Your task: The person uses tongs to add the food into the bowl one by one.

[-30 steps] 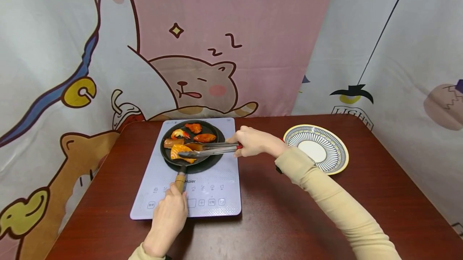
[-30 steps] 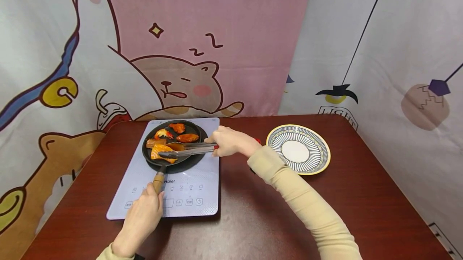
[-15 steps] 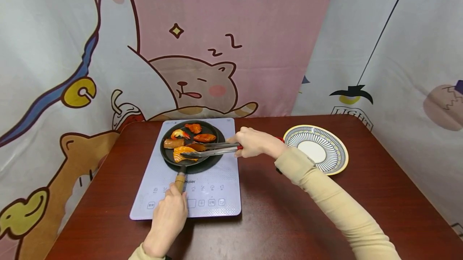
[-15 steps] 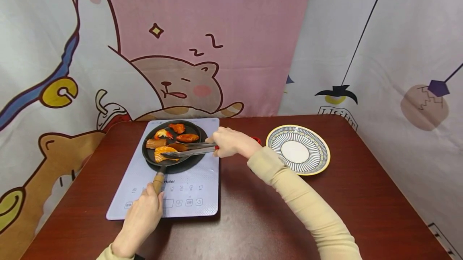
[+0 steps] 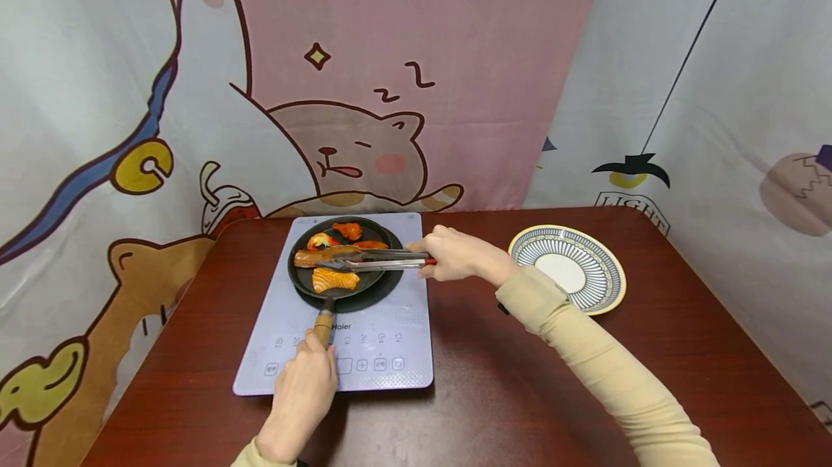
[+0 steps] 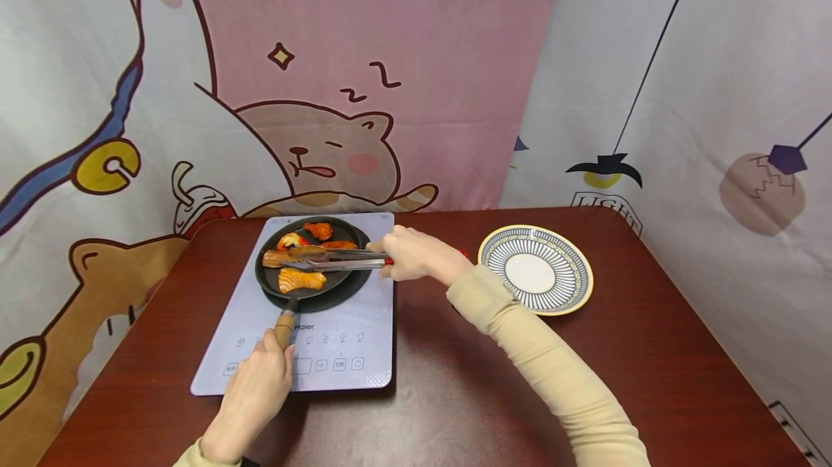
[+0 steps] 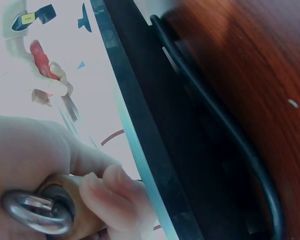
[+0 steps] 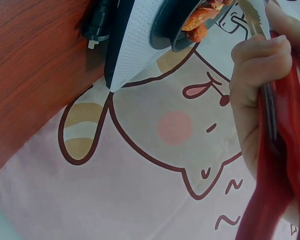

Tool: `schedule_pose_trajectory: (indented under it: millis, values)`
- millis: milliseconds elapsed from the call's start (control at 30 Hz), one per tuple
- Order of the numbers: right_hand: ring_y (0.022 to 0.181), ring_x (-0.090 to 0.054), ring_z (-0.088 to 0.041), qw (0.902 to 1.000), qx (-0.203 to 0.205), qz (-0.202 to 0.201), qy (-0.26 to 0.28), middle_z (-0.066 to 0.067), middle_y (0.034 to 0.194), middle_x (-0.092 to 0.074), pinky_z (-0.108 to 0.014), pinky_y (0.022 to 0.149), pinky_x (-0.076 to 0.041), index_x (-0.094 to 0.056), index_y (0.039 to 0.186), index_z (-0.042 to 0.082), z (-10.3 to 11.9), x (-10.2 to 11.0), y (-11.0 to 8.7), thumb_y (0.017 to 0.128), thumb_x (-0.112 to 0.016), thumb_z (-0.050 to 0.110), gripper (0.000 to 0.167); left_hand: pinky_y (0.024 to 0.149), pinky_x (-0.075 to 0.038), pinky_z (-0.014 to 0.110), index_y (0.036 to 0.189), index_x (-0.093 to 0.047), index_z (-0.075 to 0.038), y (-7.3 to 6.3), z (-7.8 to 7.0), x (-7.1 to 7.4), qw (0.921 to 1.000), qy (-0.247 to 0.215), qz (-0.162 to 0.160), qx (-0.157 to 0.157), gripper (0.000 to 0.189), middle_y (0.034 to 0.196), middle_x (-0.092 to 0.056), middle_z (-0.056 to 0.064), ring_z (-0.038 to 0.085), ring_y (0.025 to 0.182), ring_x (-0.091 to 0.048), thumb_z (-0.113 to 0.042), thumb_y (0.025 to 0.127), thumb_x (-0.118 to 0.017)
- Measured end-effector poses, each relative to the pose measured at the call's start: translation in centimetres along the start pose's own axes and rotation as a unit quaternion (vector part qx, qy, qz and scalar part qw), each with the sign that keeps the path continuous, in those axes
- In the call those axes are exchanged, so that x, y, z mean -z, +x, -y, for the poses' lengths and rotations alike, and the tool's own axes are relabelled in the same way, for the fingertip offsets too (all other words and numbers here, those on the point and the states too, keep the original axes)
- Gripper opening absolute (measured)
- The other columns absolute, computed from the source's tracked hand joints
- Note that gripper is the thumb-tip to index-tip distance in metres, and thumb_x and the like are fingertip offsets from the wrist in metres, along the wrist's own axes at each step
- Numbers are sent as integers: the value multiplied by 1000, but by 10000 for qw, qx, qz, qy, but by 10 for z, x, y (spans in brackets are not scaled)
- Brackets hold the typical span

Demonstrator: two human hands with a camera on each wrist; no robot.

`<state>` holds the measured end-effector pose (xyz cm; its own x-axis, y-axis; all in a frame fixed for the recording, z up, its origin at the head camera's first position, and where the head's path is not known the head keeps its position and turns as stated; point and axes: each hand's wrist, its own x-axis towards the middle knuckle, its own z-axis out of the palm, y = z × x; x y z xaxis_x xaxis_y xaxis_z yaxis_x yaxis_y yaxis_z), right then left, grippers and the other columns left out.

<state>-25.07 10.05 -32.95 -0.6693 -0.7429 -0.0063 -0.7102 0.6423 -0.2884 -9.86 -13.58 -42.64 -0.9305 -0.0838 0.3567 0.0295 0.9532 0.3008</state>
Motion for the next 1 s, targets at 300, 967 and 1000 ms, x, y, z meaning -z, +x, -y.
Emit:
schedule_pose_trajectory:
  millis: [300,967,1000]
  values:
    - [51,-33,-4,9995,19,-315,82,0,71,-65,-19,51,-32,-61,127,9,-6,-2,-5,81,-72,16,47,43,-45,49,100,-45,15,0,-1,0,10000,11,-17,-31,31,71,-56,26,45,51,-59,-11,88,-60]
    - [56,-42,-8,9773,-513,-2000,479,-1,78,-65,-23,56,-38,-60,125,10,-34,-13,-41,83,-72,17,45,44,-46,49,103,-45,17,1,-1,1,10000,46,18,-26,34,71,-55,26,45,52,-58,-10,89,-59]
    - [56,-42,-9,9748,-649,-2077,501,-2,76,-64,-23,57,-38,-59,126,9,-36,-14,-44,83,-72,18,46,44,-46,49,103,-45,16,1,-1,1,10000,41,28,-15,34,71,-55,26,45,52,-58,-11,89,-59]
